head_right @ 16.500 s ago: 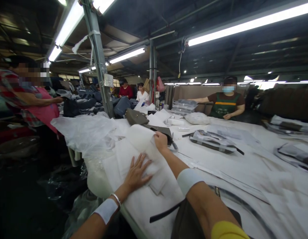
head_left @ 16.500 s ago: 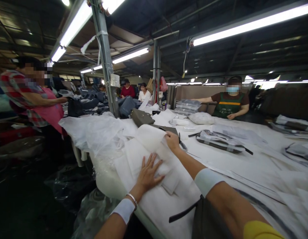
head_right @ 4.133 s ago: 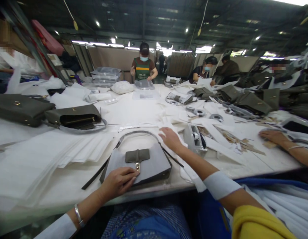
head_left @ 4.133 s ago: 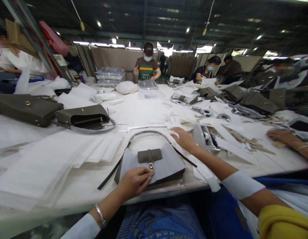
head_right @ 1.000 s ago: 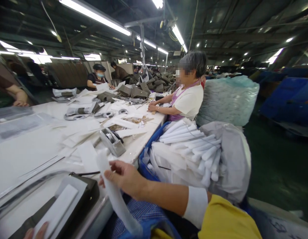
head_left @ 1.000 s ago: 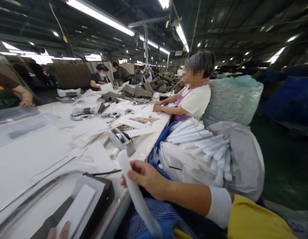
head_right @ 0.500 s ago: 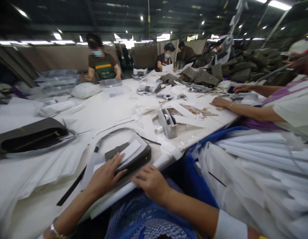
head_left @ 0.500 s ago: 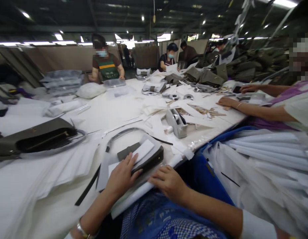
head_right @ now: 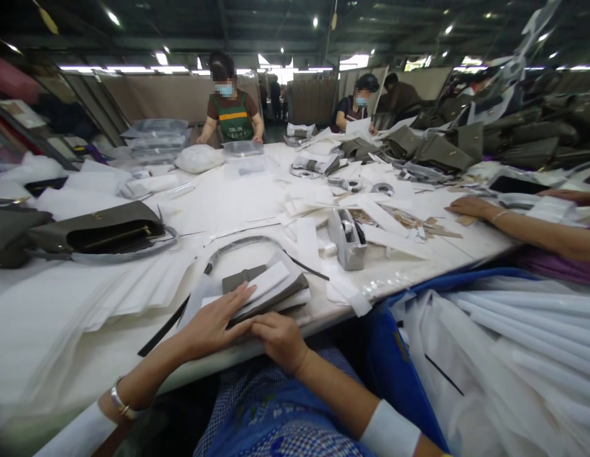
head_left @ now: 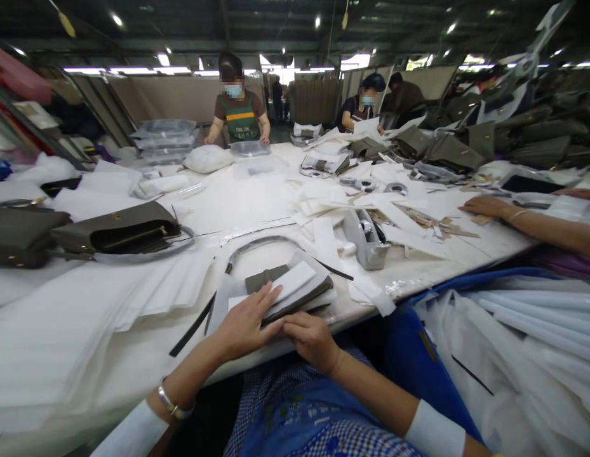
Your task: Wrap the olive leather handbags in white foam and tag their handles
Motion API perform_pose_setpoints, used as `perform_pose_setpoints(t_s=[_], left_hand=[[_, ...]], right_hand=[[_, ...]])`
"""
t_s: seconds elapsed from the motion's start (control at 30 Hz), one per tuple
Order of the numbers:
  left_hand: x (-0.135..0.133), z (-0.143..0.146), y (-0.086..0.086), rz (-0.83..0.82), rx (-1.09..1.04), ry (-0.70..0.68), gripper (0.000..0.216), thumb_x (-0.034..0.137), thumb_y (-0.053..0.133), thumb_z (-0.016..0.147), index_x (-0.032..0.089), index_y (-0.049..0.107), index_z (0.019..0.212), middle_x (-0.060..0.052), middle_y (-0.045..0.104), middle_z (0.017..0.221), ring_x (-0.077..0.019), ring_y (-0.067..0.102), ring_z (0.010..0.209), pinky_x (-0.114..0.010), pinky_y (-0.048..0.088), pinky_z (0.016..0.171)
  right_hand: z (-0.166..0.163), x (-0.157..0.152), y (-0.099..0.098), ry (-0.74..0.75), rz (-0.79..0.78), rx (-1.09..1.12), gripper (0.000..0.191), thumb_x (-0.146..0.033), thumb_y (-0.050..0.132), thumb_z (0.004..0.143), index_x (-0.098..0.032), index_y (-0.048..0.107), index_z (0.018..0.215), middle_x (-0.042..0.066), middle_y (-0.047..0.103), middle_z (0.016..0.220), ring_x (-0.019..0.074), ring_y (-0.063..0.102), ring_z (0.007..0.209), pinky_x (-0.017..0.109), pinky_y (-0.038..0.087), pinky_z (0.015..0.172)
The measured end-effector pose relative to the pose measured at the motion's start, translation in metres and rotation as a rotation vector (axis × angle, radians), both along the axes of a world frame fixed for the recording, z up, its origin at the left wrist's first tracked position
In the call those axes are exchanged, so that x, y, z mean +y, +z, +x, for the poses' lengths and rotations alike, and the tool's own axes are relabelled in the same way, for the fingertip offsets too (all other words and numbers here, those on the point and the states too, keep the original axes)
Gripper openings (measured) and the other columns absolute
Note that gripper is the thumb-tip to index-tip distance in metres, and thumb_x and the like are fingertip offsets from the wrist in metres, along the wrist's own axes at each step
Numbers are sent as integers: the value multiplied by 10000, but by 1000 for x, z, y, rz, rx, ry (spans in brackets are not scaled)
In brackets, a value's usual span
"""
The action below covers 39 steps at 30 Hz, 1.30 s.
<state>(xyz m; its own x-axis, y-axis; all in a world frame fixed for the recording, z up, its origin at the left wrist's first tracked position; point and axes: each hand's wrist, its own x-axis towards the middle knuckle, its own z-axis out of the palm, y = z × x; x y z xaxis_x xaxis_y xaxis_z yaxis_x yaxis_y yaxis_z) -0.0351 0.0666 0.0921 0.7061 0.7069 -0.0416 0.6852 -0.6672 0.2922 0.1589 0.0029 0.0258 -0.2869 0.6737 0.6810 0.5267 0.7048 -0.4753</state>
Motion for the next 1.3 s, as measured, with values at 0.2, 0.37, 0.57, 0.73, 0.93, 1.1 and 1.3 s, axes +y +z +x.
perform_pose_setpoints(t_s=[0.2, 0.37, 0.57, 0.73, 0.93, 1.1, 1.3], left_hand=[[-7, -2, -25, 158, -34, -31, 822, 251, 676, 860, 215, 214, 1539, -203, 220, 1600, -316, 323, 1440, -491, 352, 1140], [-12, 2, -37, 273, -38, -13, 708, 177, 577, 900, 232, 253, 1527, -188, 263, 1590, -319, 344, 1428, -515, 390, 1114], [-22, 19, -42, 350, 89, 98, 844, -2, 507, 727, 246, 318, 1511, -140, 292, 1586, -318, 326, 1436, -505, 393, 1109], [-19, 48, -52, 418, 152, 139, 792, 77, 546, 721, 208, 382, 1485, -135, 282, 1587, -381, 292, 1441, -614, 364, 1083], [-19, 47, -71, 734, 92, 135, 850, -9, 459, 790, 322, 236, 1540, -42, 398, 1546, -298, 418, 1386, -465, 448, 1050], [-22, 42, -74, 850, 74, 134, 786, 8, 445, 826, 297, 270, 1535, -16, 431, 1527, -273, 441, 1371, -413, 460, 1056], [-21, 44, -72, 875, 61, 112, 733, 38, 449, 849, 276, 303, 1526, -28, 424, 1528, -280, 459, 1360, -410, 487, 1044]], right_hand=[[28, 0, 24, 145, -111, 93, 336, -32, 476, 924, -209, 689, 1114, 51, 751, 1042, 139, 693, 989, 280, 579, 883], [68, 17, 52, 27, 103, -466, 502, -98, 517, 947, -223, 476, 1432, 92, 599, 1378, 256, 487, 1341, 540, 389, 1126], [83, 37, 19, -62, 148, -586, 456, -84, 445, 958, -204, 526, 1391, 72, 628, 1343, 248, 587, 1241, 480, 516, 1027], [80, 39, -2, -116, 214, -500, 448, -92, 382, 975, -213, 544, 1375, 63, 658, 1300, 236, 620, 1200, 480, 554, 981], [87, 27, 4, -105, 178, -335, 448, -92, 469, 942, -265, 577, 1340, 44, 692, 1246, 232, 616, 1206, 482, 519, 1038], [104, -6, -17, -412, -200, 159, 349, -283, 569, 922, -291, 642, 1262, 77, 645, 1312, 274, 620, 1200, 428, 542, 1012], [104, -5, -23, -289, -826, 527, 725, -519, 628, 800, -188, 486, 1429, 138, 654, 1292, 305, 637, 1171, 437, 524, 1007]])
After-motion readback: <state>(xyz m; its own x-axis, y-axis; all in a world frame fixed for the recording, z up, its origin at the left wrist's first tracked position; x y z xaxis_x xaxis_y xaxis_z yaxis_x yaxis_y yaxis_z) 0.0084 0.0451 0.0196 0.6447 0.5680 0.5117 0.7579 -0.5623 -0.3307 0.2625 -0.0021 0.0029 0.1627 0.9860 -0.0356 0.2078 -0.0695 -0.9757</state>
